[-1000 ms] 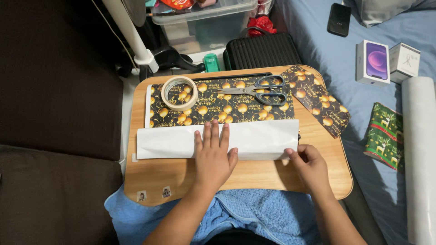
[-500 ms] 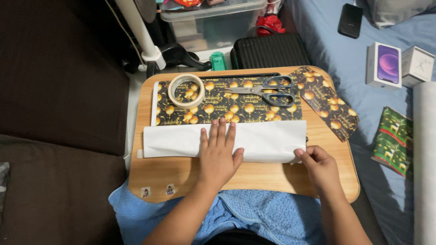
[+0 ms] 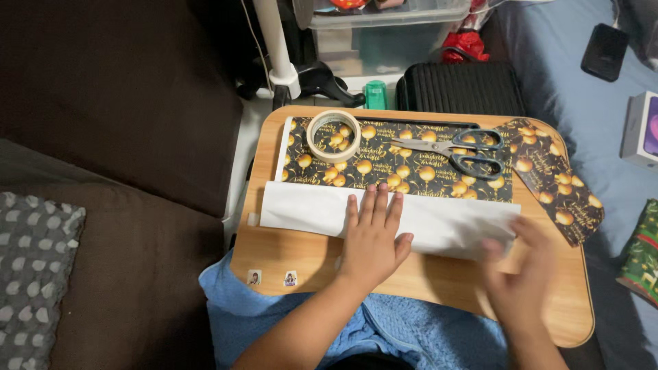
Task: The person wraps a rectangular item with black and gold Christmas wrapping paper on a small wooden table. They fold the paper around the item, smooth the edges, and secure the folds with clear tape. Scissors are used to cut tape. The wrapped item remains on the table.
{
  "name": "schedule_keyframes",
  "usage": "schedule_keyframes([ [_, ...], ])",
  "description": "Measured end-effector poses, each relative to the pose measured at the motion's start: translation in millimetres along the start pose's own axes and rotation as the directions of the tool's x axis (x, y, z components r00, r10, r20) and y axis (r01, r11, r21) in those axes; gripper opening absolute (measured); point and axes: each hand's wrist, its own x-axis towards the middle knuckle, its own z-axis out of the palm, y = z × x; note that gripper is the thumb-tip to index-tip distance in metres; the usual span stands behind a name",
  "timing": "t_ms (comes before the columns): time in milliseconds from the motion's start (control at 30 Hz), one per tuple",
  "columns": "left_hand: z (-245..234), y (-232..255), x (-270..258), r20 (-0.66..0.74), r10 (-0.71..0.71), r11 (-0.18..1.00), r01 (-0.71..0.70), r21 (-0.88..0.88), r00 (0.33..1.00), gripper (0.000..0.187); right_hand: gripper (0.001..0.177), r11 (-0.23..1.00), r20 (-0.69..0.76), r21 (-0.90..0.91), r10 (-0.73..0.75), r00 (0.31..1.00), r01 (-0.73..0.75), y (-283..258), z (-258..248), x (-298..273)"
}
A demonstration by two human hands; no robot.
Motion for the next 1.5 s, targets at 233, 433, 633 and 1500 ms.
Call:
schedule_keyframes([
  [233, -4.7, -14.6, 0.1, 0.054, -0.01, 1.0, 0.01, -0.006, 0.998, 0.066, 0.059, 0.955, 0.512, 0.21, -0.291, 0.808, 0.211, -68.1, 81.2, 38.2],
  [433, -51.4, -95.3, -11.9, -0.053, -0.231, 0.97, 0.234, 0.065, 0.972, 0.059, 0.058, 0.93, 0.578, 0.022, -0.311, 0.755, 0.366, -74.1, 90.7, 44.5],
  [633, -64.1, -170.7, -31.9, -0.037, -0.622, 0.702, 0.536, -0.469, 0.782, 0.054, 0.064, 0.879, 0.628, 0.102, -0.42, 0.656, 0.465, -78.9, 106.2, 56.5],
  [1500, -37.2, -210.5, -5.5, 0.424, -0.629, 0.019, 0.558, -0.83, 0.652, 0.034, 0.073, 0.867, 0.591, 0.09, -0.443, 0.674, 0.491, -89.6, 102.1, 38.8],
])
